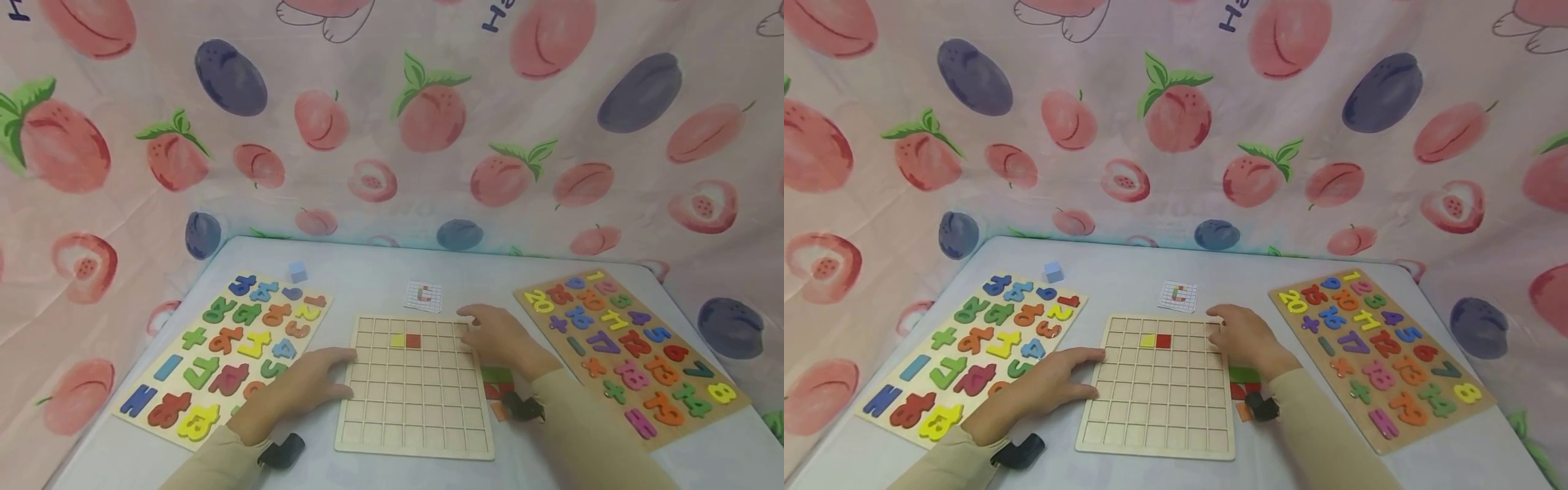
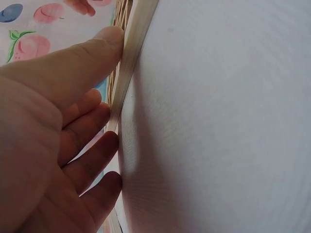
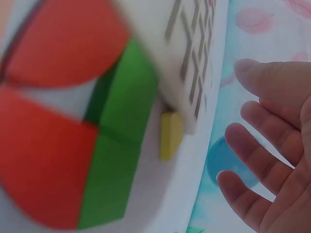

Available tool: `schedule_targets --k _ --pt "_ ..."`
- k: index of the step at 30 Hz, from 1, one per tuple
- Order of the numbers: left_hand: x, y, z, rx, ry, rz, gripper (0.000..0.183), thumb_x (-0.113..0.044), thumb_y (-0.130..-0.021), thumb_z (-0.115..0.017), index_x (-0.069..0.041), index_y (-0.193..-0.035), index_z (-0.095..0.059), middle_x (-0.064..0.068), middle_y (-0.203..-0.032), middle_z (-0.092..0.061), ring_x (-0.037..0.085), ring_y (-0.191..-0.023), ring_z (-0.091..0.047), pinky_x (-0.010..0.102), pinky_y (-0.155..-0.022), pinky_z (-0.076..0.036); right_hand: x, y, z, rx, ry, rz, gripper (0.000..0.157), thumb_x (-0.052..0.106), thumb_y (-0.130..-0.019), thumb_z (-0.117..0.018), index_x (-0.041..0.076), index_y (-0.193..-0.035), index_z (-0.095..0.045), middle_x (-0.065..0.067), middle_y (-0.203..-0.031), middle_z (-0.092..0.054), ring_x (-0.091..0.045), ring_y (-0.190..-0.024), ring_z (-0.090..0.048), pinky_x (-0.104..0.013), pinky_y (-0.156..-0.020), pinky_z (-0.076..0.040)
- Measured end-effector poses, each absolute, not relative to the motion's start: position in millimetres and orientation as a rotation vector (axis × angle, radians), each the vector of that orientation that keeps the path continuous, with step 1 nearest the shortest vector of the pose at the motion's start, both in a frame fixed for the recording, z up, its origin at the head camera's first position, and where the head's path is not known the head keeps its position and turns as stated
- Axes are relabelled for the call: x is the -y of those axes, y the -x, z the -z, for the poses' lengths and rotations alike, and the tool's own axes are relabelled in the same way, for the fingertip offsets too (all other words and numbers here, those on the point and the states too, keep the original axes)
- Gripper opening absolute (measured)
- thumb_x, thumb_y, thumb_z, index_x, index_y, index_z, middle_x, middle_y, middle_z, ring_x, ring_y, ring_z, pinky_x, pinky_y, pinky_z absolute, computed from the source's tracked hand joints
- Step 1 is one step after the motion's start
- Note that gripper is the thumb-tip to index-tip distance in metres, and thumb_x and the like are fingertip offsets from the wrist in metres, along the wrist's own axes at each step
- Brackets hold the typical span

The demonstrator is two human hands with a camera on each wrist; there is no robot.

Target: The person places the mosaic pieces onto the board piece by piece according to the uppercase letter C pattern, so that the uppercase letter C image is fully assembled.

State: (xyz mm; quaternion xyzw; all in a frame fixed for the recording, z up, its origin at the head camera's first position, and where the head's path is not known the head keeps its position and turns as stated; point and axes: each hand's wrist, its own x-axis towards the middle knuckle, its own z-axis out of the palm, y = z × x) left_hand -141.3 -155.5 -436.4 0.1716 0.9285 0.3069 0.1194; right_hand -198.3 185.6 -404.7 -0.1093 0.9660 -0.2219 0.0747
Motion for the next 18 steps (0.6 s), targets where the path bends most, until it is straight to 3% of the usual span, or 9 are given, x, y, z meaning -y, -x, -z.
schedule_targets --k 18 --pt "155.9 141.1 437.0 -2.706 -0.507 -0.911 0.059 -0.022 -0.085 -0.081 -0.011 -0.139 -0.059 0.007 -0.141 -0.057 0.031 -0.137 -0.046 0.05 -0.113 -0.036 -211.1 189.7 414.9 -2.855 0.251 0.674 0.048 0.016 -0.087 -0.065 0.006 -0.134 -0.061 -0.016 -0.126 -0.065 -0.036 -0.115 -0.06 -0.054 -0.095 -0.051"
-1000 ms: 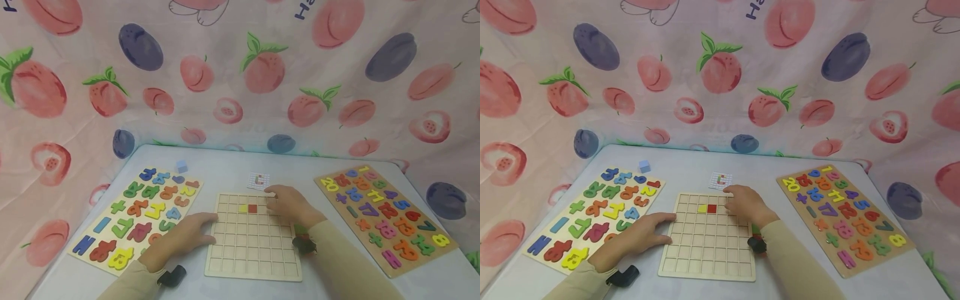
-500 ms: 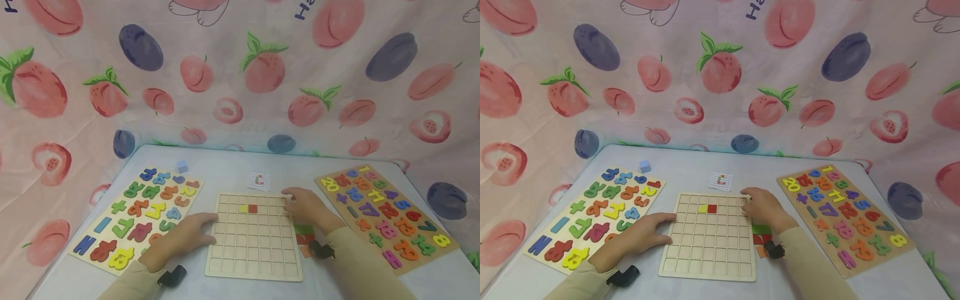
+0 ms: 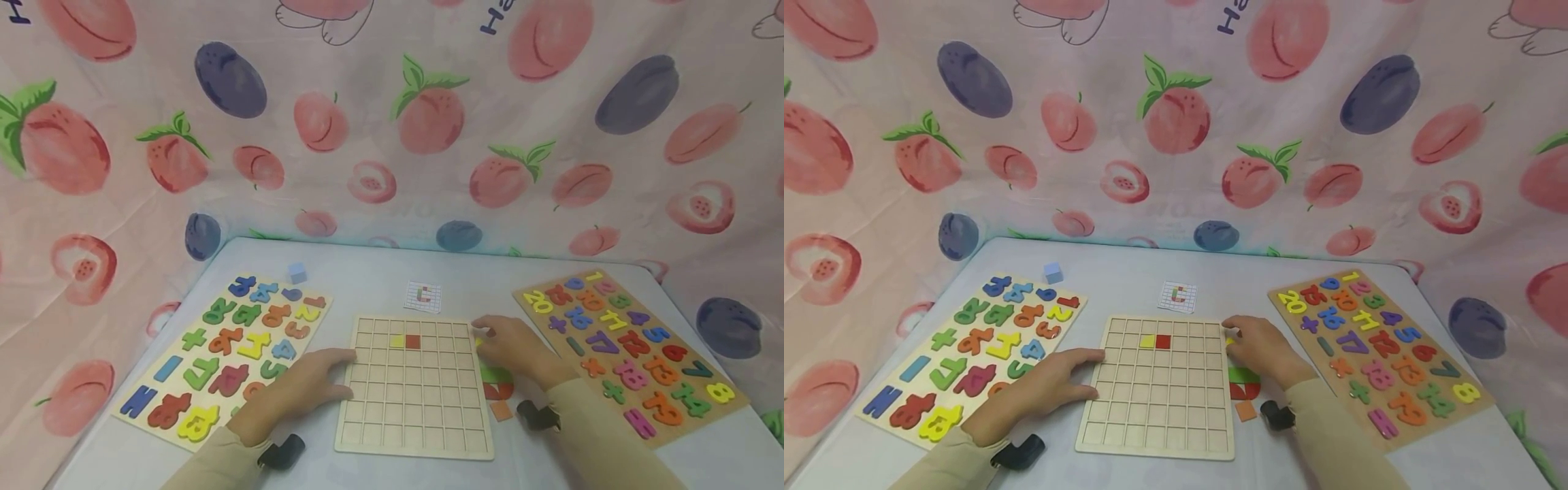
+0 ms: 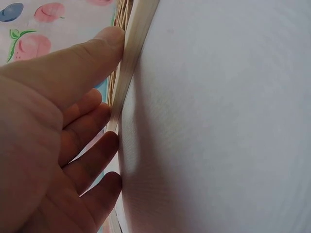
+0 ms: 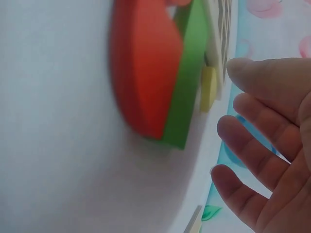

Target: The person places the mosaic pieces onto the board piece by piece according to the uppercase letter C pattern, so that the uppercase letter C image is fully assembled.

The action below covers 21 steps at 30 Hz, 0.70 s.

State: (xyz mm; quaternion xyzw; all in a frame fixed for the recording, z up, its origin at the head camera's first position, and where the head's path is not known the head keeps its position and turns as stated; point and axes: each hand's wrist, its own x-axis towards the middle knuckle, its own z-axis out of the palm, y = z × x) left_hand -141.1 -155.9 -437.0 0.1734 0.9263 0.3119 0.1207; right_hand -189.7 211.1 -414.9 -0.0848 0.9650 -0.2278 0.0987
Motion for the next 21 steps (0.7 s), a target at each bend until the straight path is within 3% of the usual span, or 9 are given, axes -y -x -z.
schedule_targets --k 10,21 --pt "155.5 140.0 435.4 -2.705 -0.516 -0.914 0.058 -0.021 -0.085 -0.081 -0.01 -0.138 -0.059 0.008 -0.141 -0.057 0.031 -0.136 -0.046 0.05 -0.113 -0.037 -216.5 187.1 419.2 -2.825 0.269 0.649 0.042 0.011 -0.087 -0.066 0.007 -0.129 -0.064 -0.011 -0.118 -0.068 -0.03 -0.106 -0.063 -0.05 -0.09 -0.054" --pt "155.4 140.4 435.5 -2.7 -0.49 -0.908 0.058 -0.022 -0.085 -0.081 -0.011 -0.138 -0.06 0.006 -0.141 -0.057 0.03 -0.137 -0.046 0.049 -0.113 -0.037 -215.6 189.2 421.9 -2.822 0.29 0.633 0.038 0.003 -0.087 -0.062 0.006 -0.124 -0.067 -0.015 -0.122 -0.067 -0.036 -0.115 -0.06 -0.056 -0.098 -0.049"
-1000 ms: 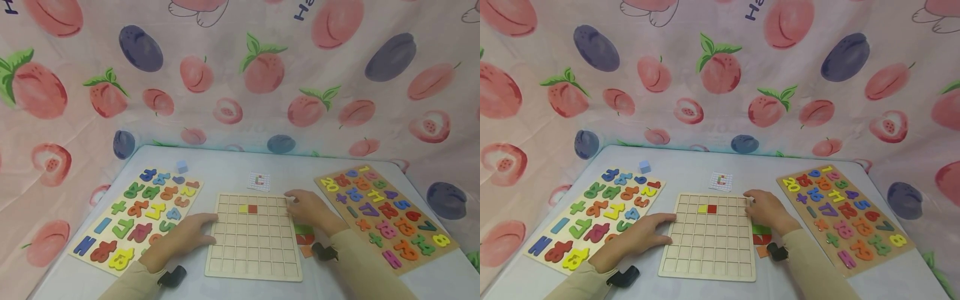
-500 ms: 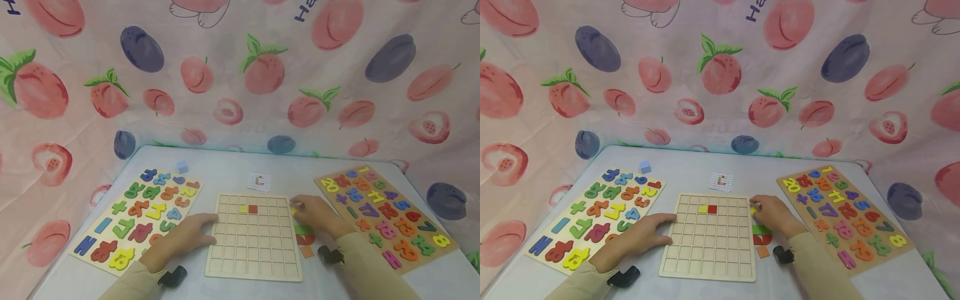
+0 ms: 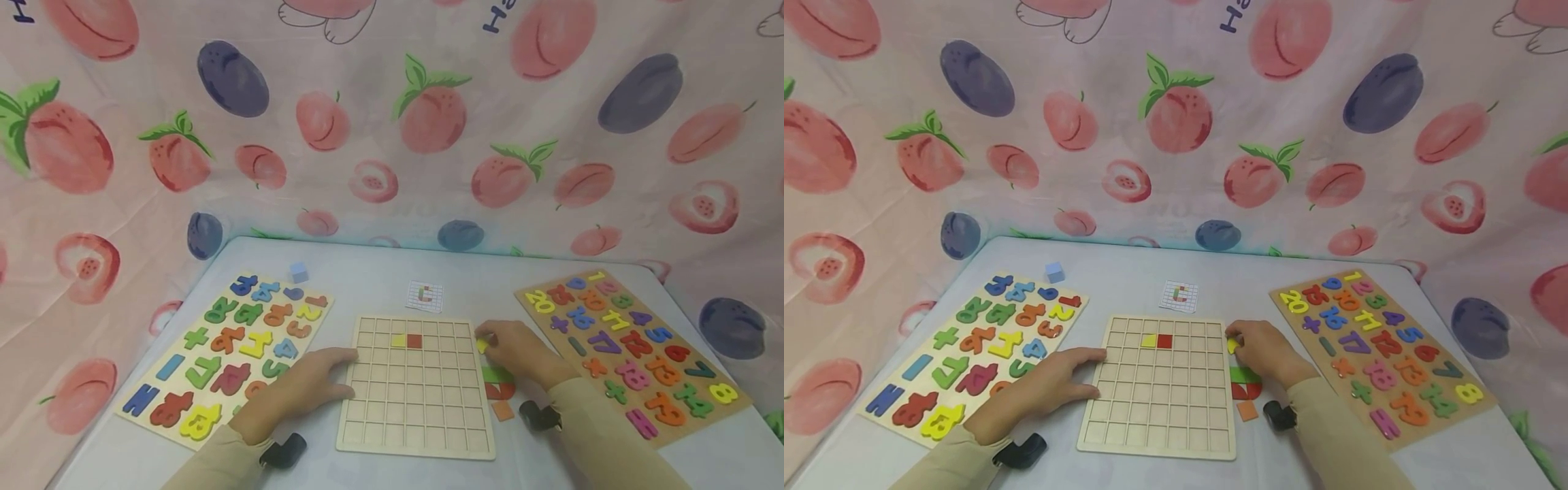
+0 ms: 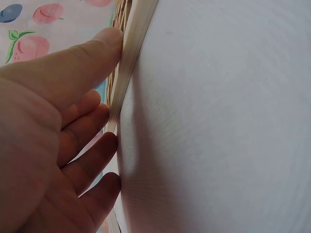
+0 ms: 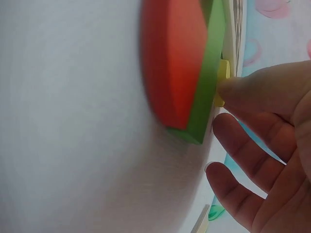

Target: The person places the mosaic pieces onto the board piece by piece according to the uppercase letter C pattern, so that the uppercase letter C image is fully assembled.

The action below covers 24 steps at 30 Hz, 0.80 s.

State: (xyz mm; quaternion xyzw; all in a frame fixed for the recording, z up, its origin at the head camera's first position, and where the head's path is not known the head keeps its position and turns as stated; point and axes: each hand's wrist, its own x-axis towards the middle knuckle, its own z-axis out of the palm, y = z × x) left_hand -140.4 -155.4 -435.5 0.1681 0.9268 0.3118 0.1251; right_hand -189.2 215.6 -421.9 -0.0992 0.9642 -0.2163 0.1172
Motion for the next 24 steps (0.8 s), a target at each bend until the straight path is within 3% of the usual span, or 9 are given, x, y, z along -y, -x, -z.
schedule_targets --k 16,24 --pt "154.0 140.2 434.3 -2.704 -0.459 -0.906 0.059 -0.022 -0.084 -0.082 -0.012 -0.138 -0.06 0.005 -0.141 -0.057 0.03 -0.137 -0.046 0.049 -0.113 -0.036 -218.7 188.6 421.2 -2.86 0.239 0.565 0.033 0.011 -0.09 -0.066 0.003 -0.122 -0.066 -0.013 -0.113 -0.069 -0.034 -0.108 -0.063 -0.052 -0.093 -0.052" --pt "154.6 140.5 436.2 -2.7 -0.471 -0.907 0.059 -0.021 -0.084 -0.082 -0.012 -0.138 -0.06 0.006 -0.141 -0.058 0.031 -0.137 -0.046 0.049 -0.113 -0.037 -221.1 187.4 420.7 -2.839 0.175 0.562 0.039 0.02 -0.089 -0.072 0.002 -0.122 -0.065 -0.011 -0.112 -0.068 -0.03 -0.105 -0.062 -0.051 -0.094 -0.051"
